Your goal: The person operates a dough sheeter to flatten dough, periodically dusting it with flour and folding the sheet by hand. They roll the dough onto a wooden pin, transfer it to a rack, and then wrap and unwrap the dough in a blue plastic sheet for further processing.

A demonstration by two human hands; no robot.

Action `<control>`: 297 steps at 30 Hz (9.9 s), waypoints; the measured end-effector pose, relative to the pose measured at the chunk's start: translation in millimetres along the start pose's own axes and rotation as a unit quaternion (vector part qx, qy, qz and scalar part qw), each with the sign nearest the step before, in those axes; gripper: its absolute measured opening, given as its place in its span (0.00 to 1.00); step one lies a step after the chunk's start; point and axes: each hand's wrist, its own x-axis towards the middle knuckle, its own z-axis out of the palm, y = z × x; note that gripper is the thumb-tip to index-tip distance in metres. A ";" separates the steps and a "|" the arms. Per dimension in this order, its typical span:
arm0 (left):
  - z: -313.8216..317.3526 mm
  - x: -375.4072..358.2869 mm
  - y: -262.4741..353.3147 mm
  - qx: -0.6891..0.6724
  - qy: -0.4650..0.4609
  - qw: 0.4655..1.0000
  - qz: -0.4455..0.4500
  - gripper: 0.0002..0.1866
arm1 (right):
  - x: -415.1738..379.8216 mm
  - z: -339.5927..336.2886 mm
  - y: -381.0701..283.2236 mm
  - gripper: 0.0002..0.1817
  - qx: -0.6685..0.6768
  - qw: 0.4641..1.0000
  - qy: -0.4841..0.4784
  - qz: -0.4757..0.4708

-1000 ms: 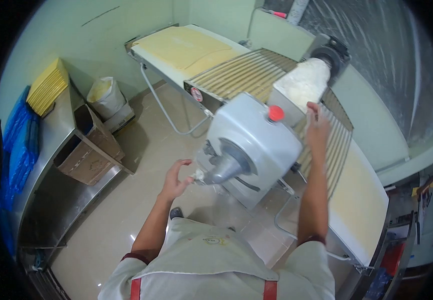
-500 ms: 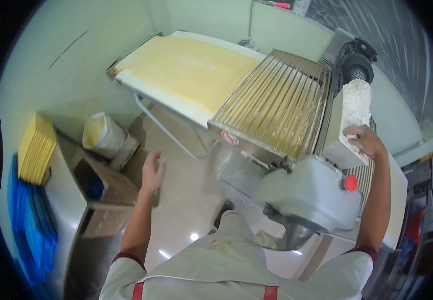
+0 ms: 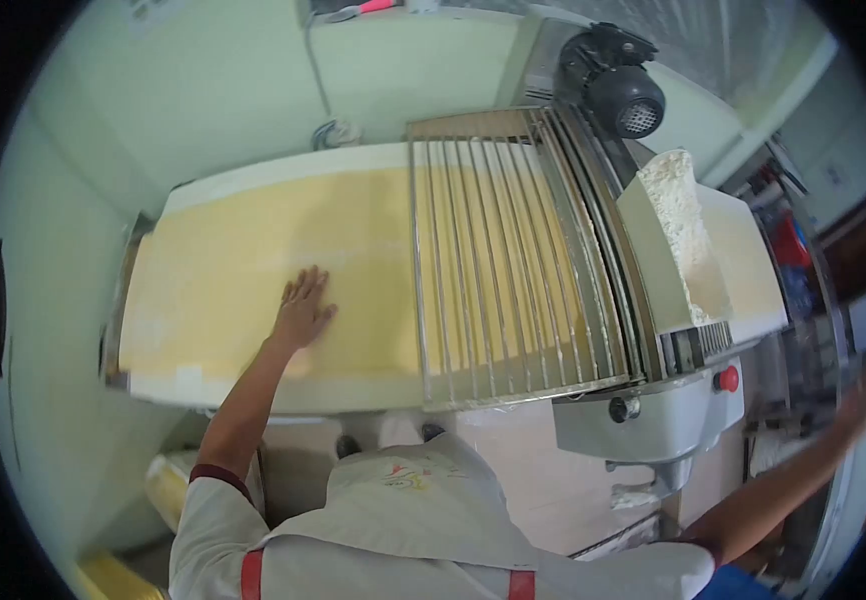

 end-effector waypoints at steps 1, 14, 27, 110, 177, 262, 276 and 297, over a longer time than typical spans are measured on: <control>6.3 23.9 -2.1 0.003 -0.008 0.998 0.059 0.33 | -14.1 -68.5 -1.3 0.17 -0.090 0.993 0.058 0.045; -13.4 200.8 -215.9 -0.029 0.034 0.993 0.110 0.35 | -5.2 -206.4 -645.4 0.13 0.377 0.693 -0.286 0.544; -40.1 100.3 -288.1 -0.038 -0.078 0.957 0.278 0.36 | 19.2 -255.2 -847.6 0.23 0.427 0.568 -0.506 0.490; -45.1 344.9 -254.6 -0.542 -0.495 0.678 0.034 0.20 | 80.1 -279.7 -998.5 0.32 0.638 0.198 -0.152 0.728; -58.2 290.6 -321.9 -0.372 -0.441 0.792 0.201 0.20 | 86.2 -317.8 -1070.5 0.20 0.521 0.425 -0.448 0.589; 56.9 -47.9 181.8 -0.284 0.228 0.924 -0.118 0.10 | -67.4 -61.5 -337.8 0.06 0.574 0.768 -0.113 0.259; 55.1 -191.8 604.6 -0.410 0.096 0.907 0.017 0.11 | -41.2 -22.1 -287.9 0.17 0.718 0.623 -0.151 -0.269; 166.0 -196.2 668.0 -0.098 0.472 0.861 -0.163 0.19 | 17.5 -43.7 -434.7 0.27 0.458 0.503 -0.284 -0.676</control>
